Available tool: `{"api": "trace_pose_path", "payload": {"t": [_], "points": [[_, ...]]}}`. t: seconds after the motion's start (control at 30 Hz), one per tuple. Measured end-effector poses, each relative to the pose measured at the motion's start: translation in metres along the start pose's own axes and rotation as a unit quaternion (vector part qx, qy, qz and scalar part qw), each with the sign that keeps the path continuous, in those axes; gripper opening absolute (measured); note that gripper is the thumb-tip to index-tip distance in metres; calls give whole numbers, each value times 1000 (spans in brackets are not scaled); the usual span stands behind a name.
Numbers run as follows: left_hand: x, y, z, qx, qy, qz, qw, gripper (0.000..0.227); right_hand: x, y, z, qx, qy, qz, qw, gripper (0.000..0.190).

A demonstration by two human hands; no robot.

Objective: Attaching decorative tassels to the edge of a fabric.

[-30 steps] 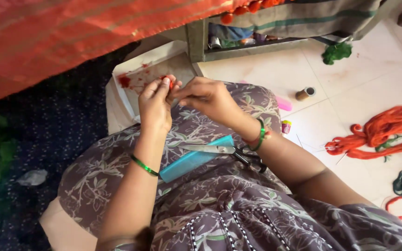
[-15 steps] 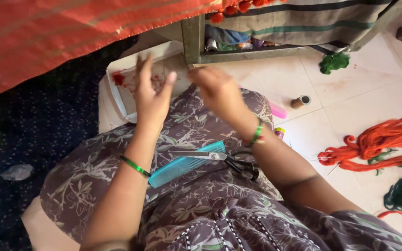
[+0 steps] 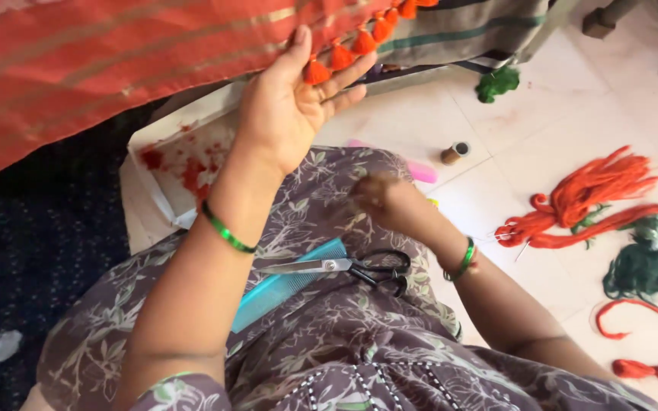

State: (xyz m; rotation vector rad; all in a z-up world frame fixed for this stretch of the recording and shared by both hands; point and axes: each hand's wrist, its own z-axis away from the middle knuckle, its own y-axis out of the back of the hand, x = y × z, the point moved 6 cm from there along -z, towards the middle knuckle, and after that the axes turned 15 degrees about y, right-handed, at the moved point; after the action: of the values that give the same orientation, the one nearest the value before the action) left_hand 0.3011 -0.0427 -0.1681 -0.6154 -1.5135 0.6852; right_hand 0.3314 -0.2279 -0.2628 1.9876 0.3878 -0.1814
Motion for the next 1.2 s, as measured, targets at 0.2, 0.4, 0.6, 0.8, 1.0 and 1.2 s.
{"api": "trace_pose_path", "payload": {"t": [0.2,0.4,0.6,0.8,1.0,1.2], "points": [[8,-8,23,16,2,-18,1000,35,-14,108,-66,160,1,-51,986,22],[6,-6,21,38,-12,-15,999,34,-31,148,-93,266,42,-114,956,28],[-7,12,8,58,-25,-35,997,32,16,116,-21,359,-99,-209,904,14],[-37,39,-9,53,-72,-82,993,31,50,109,99,348,-240,-124,898,12],[-53,36,26,137,-83,-271,949,36,81,124,235,373,-420,-70,825,13],[-75,102,95,239,25,-301,923,40,129,88,361,122,-428,206,871,13]]}}
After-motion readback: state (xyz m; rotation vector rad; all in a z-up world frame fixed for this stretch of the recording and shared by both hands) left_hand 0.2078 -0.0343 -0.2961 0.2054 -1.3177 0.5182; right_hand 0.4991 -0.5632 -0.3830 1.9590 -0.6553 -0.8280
